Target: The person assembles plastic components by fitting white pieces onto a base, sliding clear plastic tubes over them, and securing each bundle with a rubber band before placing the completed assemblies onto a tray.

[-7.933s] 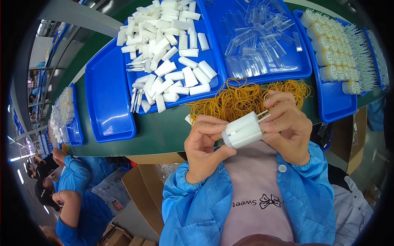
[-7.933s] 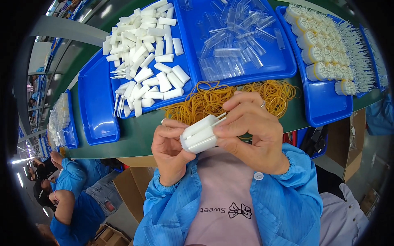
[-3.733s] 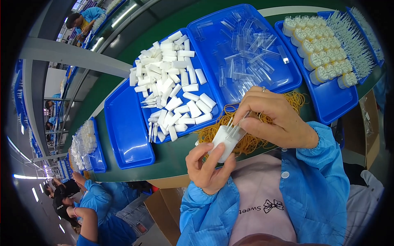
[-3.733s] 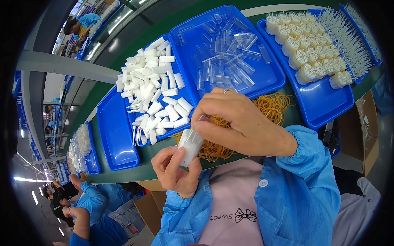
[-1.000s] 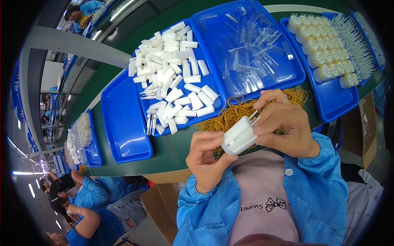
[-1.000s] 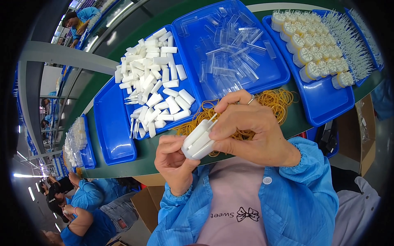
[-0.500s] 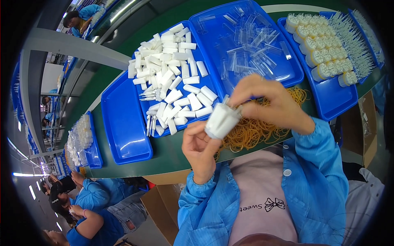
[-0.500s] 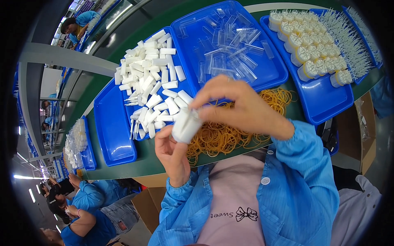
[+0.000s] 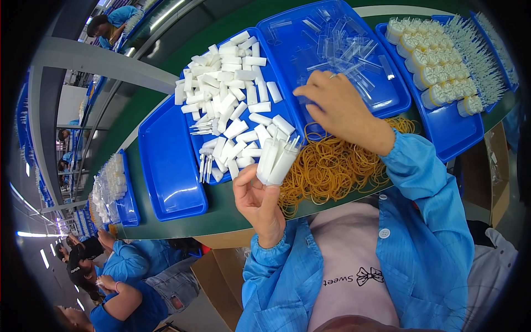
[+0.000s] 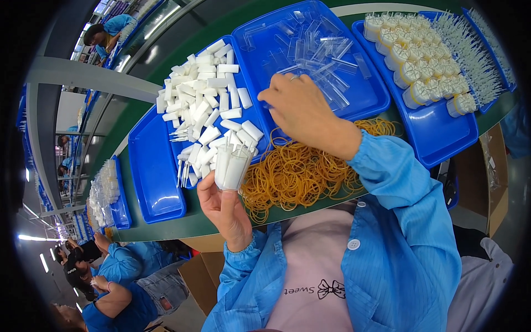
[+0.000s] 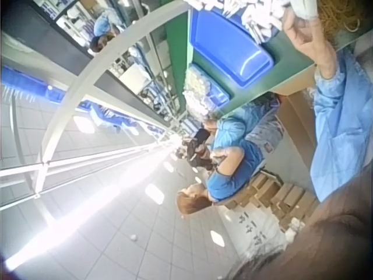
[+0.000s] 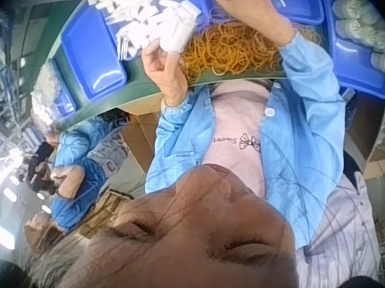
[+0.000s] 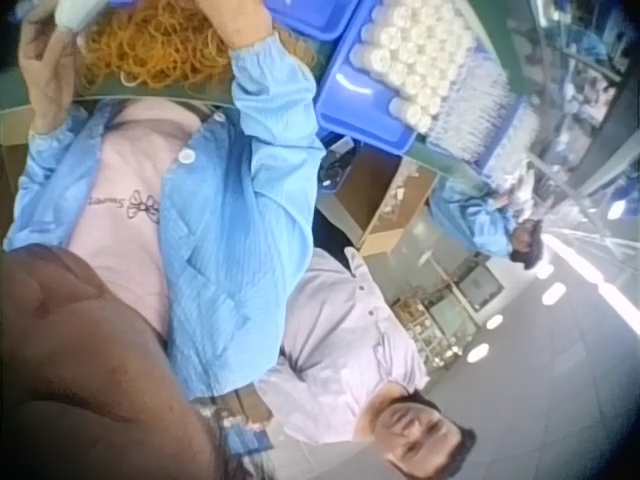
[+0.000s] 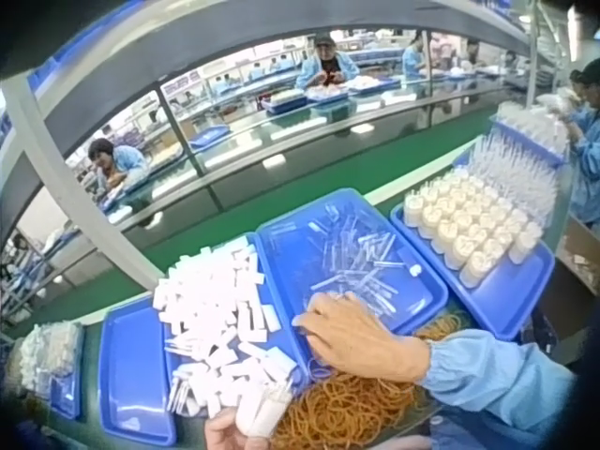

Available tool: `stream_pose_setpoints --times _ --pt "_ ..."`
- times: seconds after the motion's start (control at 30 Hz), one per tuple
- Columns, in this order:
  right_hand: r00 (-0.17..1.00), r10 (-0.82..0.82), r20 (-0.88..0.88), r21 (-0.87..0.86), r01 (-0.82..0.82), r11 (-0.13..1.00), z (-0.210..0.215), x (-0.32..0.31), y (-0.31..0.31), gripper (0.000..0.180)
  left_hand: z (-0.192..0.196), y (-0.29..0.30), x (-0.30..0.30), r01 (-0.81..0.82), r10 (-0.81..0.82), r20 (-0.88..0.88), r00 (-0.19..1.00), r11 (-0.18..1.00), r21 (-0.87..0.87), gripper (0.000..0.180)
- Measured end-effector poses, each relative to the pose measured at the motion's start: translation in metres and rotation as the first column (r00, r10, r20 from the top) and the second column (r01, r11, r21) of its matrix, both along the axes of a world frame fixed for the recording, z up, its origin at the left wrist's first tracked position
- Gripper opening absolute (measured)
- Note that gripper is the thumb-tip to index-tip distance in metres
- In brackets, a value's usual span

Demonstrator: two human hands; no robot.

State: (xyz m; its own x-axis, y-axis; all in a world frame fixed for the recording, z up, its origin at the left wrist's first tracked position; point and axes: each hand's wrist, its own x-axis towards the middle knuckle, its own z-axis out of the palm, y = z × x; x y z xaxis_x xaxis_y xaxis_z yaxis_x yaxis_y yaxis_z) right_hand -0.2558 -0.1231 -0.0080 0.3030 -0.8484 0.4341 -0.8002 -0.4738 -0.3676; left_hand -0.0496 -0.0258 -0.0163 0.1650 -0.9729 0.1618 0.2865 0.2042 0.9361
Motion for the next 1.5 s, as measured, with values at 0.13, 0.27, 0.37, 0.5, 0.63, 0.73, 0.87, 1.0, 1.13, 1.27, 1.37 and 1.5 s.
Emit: stream_pose_setpoints --times 0.13,0.27,0.37,0.5,0.63,0.73,0.87,1.0,1.13,1.27,1.37,1.5 --pt "0.545 -0.011 0.839 0.245 -0.358 0.901 0.029 -0.010 0.009 0.019 -0.002 0.001 0.000 -0.003 0.004 0.004 1.000 0.996 -0.088 0.043" --pt "0.291 -0.129 0.948 0.264 -0.491 0.830 0.047 -0.007 0.026 0.024 0.000 0.002 -0.003 0.037 -0.006 0.147 0.989 0.977 -0.212 0.043" --pt "0.246 -0.131 0.960 0.237 -0.476 0.847 0.050 0.001 0.034 0.029 0.005 0.004 -0.008 0.042 0.008 0.203 0.979 0.969 -0.242 0.043" --pt "0.249 -0.139 0.958 0.252 -0.512 0.821 0.047 0.005 0.040 0.031 0.005 0.006 -0.008 0.004 0.089 0.308 0.947 0.958 -0.288 0.043" --pt "0.230 -0.173 0.958 0.275 -0.555 0.785 0.046 0.005 0.044 0.029 0.008 0.007 -0.009 -0.027 0.167 0.394 0.904 0.941 -0.336 0.045" --pt "0.250 -0.171 0.953 0.287 -0.566 0.773 0.044 0.004 0.045 0.027 0.017 0.011 -0.014 -0.050 0.156 0.466 0.871 0.971 -0.233 0.048" --pt "0.290 -0.105 0.951 0.253 -0.535 0.806 0.043 0.004 0.045 0.027 0.028 0.008 -0.010 0.076 0.166 0.679 0.715 0.948 -0.310 0.050" --pt "0.266 -0.108 0.958 0.244 -0.558 0.793 0.047 0.003 0.044 0.029 0.033 0.006 -0.011 0.101 0.134 0.675 0.725 0.950 -0.297 0.049" --pt "0.333 -0.078 0.940 0.270 -0.584 0.765 0.052 -0.001 0.041 0.026 0.033 0.008 -0.009 0.121 0.088 0.680 0.728 0.960 -0.253 0.049" --pt "0.452 -0.018 0.892 0.283 -0.527 0.801 0.054 -0.005 0.045 0.020 0.030 0.008 -0.010 0.123 0.088 0.660 0.746 0.956 -0.266 0.048" --pt "0.522 0.094 0.848 0.200 -0.479 0.855 0.044 -0.016 0.043 0.015 0.025 0.007 -0.009 0.086 0.128 0.699 0.704 0.961 -0.263 0.045" --pt "0.522 0.110 0.846 0.166 -0.453 0.876 0.029 -0.028 0.048 0.018 0.016 0.005 -0.010 0.144 0.127 0.716 0.687 0.941 -0.305 0.041"
